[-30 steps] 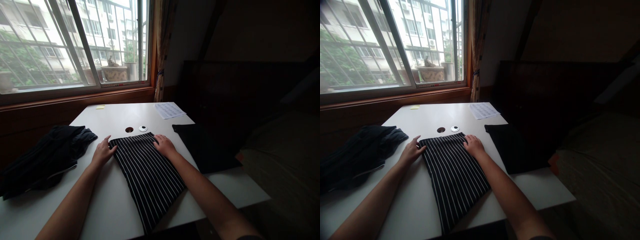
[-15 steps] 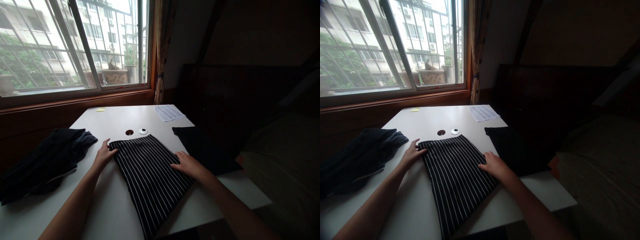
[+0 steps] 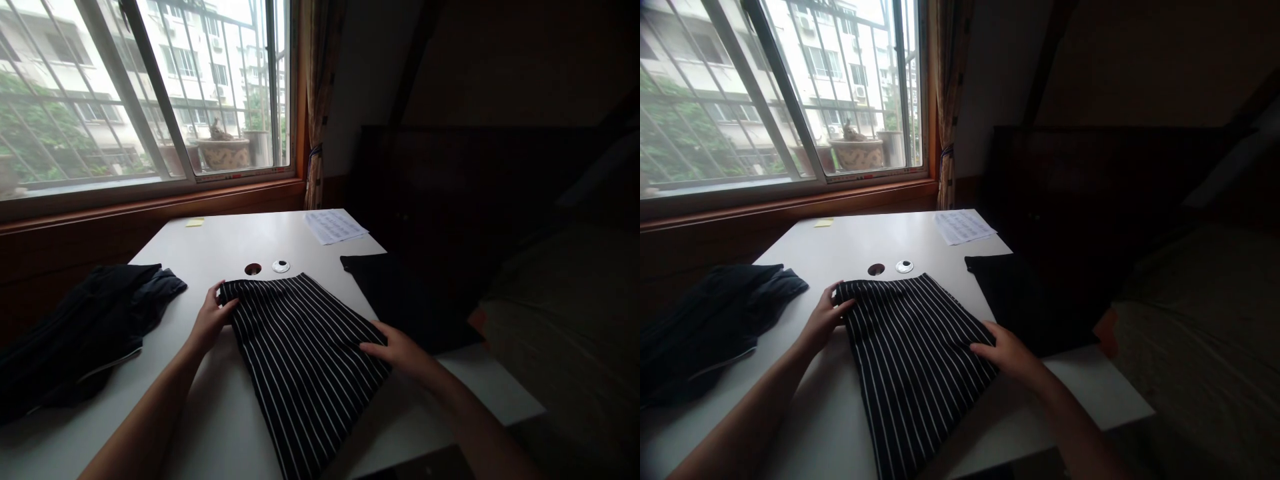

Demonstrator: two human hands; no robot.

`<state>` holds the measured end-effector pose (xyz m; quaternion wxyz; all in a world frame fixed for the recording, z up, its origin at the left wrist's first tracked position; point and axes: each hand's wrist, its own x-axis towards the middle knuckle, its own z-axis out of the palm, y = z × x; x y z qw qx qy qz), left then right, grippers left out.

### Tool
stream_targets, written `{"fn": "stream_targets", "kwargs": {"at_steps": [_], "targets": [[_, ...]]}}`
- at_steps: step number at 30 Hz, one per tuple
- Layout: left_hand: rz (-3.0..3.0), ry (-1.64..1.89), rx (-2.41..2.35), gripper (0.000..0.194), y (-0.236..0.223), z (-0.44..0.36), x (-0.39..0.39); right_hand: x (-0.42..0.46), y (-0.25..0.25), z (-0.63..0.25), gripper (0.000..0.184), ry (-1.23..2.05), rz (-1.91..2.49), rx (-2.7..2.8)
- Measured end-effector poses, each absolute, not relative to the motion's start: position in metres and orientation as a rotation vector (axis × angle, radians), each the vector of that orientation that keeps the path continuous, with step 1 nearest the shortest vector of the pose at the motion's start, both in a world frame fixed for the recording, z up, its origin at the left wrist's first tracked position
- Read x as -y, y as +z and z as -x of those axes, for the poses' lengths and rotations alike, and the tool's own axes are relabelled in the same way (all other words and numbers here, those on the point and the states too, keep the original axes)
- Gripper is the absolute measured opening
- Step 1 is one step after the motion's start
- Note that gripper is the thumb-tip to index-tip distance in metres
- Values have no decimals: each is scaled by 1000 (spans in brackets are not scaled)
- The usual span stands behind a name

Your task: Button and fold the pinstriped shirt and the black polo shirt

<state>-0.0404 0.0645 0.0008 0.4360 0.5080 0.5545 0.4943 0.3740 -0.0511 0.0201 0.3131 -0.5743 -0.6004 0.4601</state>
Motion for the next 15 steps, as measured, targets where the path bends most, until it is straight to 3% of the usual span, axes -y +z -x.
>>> {"fn": "stream_targets", "kwargs": {"at_steps": [8,15], "targets": [[-1279,1233,-1134,68,20,-4,-65,56,33,-409,76,1142,1636,1073],[-1326,1231,-988,65,51,-60,-95,56,83,-447,64,1062,1559,921]]}}
